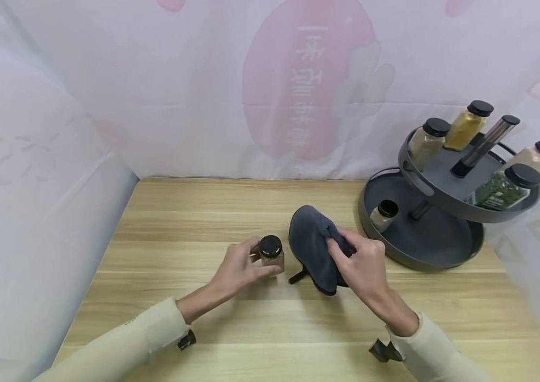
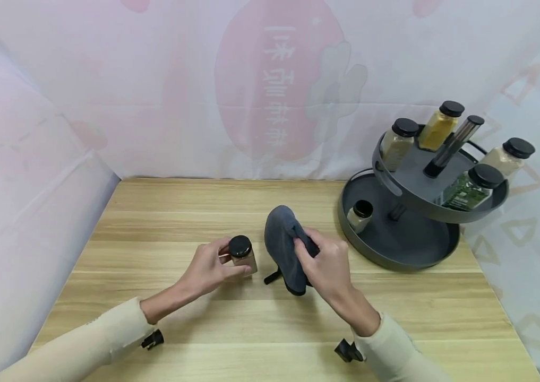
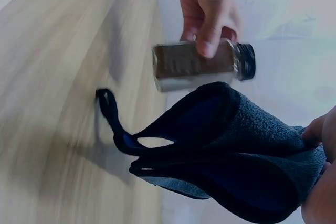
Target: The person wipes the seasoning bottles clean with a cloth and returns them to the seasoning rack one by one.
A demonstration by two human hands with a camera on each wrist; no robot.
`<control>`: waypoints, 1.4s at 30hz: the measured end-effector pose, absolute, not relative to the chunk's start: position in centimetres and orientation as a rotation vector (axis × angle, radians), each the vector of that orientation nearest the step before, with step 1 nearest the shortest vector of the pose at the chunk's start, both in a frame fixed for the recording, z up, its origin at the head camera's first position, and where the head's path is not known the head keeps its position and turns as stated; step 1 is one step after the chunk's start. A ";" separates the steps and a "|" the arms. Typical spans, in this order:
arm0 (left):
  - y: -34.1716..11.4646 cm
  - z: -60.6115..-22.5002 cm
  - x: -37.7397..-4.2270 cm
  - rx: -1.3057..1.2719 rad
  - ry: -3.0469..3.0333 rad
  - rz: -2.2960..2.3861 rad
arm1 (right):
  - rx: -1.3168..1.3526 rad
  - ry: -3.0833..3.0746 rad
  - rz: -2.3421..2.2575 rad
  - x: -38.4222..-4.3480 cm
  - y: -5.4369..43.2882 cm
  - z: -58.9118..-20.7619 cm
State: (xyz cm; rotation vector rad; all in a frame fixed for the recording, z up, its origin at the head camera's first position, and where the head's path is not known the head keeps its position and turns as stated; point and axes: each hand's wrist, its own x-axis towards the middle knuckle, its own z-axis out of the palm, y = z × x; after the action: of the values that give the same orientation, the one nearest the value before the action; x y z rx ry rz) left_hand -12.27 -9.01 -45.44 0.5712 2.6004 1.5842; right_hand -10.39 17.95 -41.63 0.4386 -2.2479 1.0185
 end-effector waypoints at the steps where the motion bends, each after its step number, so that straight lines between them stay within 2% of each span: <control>1: -9.0 -45.0 -12.4 0.578 2.602 1.575 | 0.458 -2.236 1.016 -10.3 17.7 -41.4; 8: -8.5 -42.4 -12.9 0.605 2.616 1.509 | 0.573 -2.129 1.043 -9.9 15.4 -40.2; 18: -8.0 -39.7 -13.3 0.735 2.570 1.562 | 0.607 -2.233 1.115 -9.6 13.9 -41.9; 37: -7.9 -39.4 -13.7 0.741 2.579 1.515 | 0.566 -2.122 1.163 -9.6 13.6 -39.8; 42: -7.9 -38.9 -13.6 0.742 2.567 1.536 | 0.552 -2.226 1.181 -9.8 13.6 -40.6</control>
State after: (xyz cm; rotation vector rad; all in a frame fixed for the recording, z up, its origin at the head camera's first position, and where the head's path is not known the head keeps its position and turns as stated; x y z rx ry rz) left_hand -13.61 -7.93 -38.92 0.7420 2.5667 1.5355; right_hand -9.81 13.60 -40.59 0.5520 -2.2256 1.1813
